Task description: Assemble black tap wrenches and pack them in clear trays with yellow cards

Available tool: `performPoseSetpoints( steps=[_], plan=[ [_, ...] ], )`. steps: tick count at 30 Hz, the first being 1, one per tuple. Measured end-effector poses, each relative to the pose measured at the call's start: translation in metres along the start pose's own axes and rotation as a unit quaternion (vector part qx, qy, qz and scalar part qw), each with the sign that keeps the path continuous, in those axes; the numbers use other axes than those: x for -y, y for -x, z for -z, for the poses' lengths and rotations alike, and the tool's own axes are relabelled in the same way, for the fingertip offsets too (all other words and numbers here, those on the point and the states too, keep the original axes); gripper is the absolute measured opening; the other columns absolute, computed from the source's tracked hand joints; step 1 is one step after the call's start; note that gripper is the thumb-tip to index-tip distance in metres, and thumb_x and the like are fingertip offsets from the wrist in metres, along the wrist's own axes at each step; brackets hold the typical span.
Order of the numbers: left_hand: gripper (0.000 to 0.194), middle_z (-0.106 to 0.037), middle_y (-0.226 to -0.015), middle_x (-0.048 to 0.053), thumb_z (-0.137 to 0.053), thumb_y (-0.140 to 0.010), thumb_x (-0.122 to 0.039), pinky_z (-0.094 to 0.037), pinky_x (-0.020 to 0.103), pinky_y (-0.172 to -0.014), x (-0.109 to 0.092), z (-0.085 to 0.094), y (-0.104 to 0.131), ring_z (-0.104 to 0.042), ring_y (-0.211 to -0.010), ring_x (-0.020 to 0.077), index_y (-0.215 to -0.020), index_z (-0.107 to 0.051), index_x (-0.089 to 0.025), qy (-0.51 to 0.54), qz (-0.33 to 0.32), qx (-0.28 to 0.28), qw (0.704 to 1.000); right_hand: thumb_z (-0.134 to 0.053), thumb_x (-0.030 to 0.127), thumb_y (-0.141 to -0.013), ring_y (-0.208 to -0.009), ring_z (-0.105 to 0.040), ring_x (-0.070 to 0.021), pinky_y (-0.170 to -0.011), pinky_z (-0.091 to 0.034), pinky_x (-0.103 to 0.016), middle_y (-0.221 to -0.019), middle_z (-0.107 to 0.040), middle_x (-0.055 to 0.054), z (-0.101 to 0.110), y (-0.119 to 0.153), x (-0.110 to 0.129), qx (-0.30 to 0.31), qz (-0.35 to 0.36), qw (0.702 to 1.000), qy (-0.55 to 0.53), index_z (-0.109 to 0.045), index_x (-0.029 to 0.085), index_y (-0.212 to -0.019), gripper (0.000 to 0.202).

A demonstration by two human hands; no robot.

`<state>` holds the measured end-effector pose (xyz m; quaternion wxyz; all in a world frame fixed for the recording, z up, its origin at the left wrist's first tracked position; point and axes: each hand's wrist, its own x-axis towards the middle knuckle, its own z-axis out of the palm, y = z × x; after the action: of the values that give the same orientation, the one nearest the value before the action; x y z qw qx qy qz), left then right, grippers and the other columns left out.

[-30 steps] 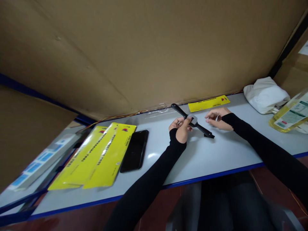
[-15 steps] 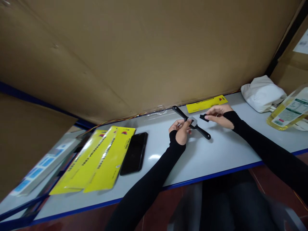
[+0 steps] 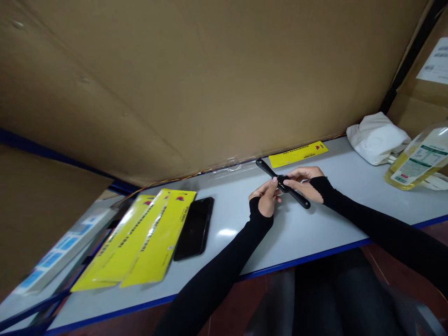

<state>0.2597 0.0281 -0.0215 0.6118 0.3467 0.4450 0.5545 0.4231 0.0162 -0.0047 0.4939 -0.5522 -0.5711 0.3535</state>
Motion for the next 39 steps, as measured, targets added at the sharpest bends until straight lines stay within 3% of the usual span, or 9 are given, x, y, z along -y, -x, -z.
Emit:
performPoseSetpoints(
  steps=[3, 7, 19, 29, 39],
  plan=[
    [0.055, -0.079, -0.085, 0.014, -0.094, -0.059, -0.058, -0.041, 0.021, -0.041, 0.000, -0.003, 0.002, -0.071, -0.061, 0.0183, -0.085, -0.082, -0.011, -0.011, -0.013, 0.006, 1.000, -0.086, 0.047, -0.070, -0.064, -0.065, -0.0148, -0.053, -0.052, -0.025, -0.080, -0.078, -0.007, 0.002, 0.000, 0.000, 0.014, -0.009, 0.999, -0.029, -0.079, 0.017, -0.085, 0.034],
    [0.050, -0.078, -0.077, 0.012, -0.097, -0.056, -0.047, -0.042, 0.023, -0.039, -0.007, -0.007, 0.008, -0.070, -0.059, 0.0190, -0.086, -0.082, -0.010, -0.042, -0.031, -0.001, 0.999, -0.094, 0.053, -0.058, -0.052, -0.060, -0.0136, -0.038, -0.047, -0.024, -0.072, -0.074, -0.006, 0.002, -0.001, -0.001, 0.017, -0.054, 0.993, -0.099, -0.075, 0.016, -0.084, 0.049],
    [0.036, -0.074, -0.066, 0.007, -0.096, -0.050, -0.032, -0.040, 0.021, -0.036, -0.024, -0.012, 0.011, -0.064, -0.052, 0.0155, -0.075, -0.078, -0.013, -0.047, -0.023, -0.024, 0.998, -0.095, 0.056, -0.060, -0.044, -0.055, -0.0098, -0.045, -0.052, -0.027, -0.059, -0.068, 0.001, 0.005, 0.000, 0.006, 0.059, -0.019, 0.984, -0.166, -0.082, 0.016, -0.085, 0.049],
    [0.039, -0.073, -0.064, 0.005, -0.094, -0.052, -0.036, -0.042, 0.023, -0.038, -0.025, -0.009, 0.011, -0.059, -0.047, 0.0123, -0.078, -0.078, -0.012, -0.044, -0.055, -0.025, 0.997, -0.095, 0.050, -0.062, -0.045, -0.054, -0.0086, -0.046, -0.050, -0.027, -0.061, -0.069, 0.001, 0.008, -0.003, 0.005, 0.099, -0.015, 0.981, -0.167, -0.084, 0.014, -0.095, 0.050],
    [0.036, -0.072, -0.064, 0.003, -0.094, -0.053, -0.030, -0.040, 0.023, -0.036, -0.024, -0.011, 0.010, -0.051, -0.039, 0.0088, -0.075, -0.071, -0.014, -0.045, -0.043, -0.044, 0.997, -0.092, 0.050, -0.064, -0.052, -0.056, -0.0105, -0.044, -0.050, -0.025, -0.071, -0.075, -0.004, 0.003, 0.001, 0.001, 0.090, -0.009, 0.987, -0.133, -0.085, 0.017, -0.093, 0.045]
  ],
)
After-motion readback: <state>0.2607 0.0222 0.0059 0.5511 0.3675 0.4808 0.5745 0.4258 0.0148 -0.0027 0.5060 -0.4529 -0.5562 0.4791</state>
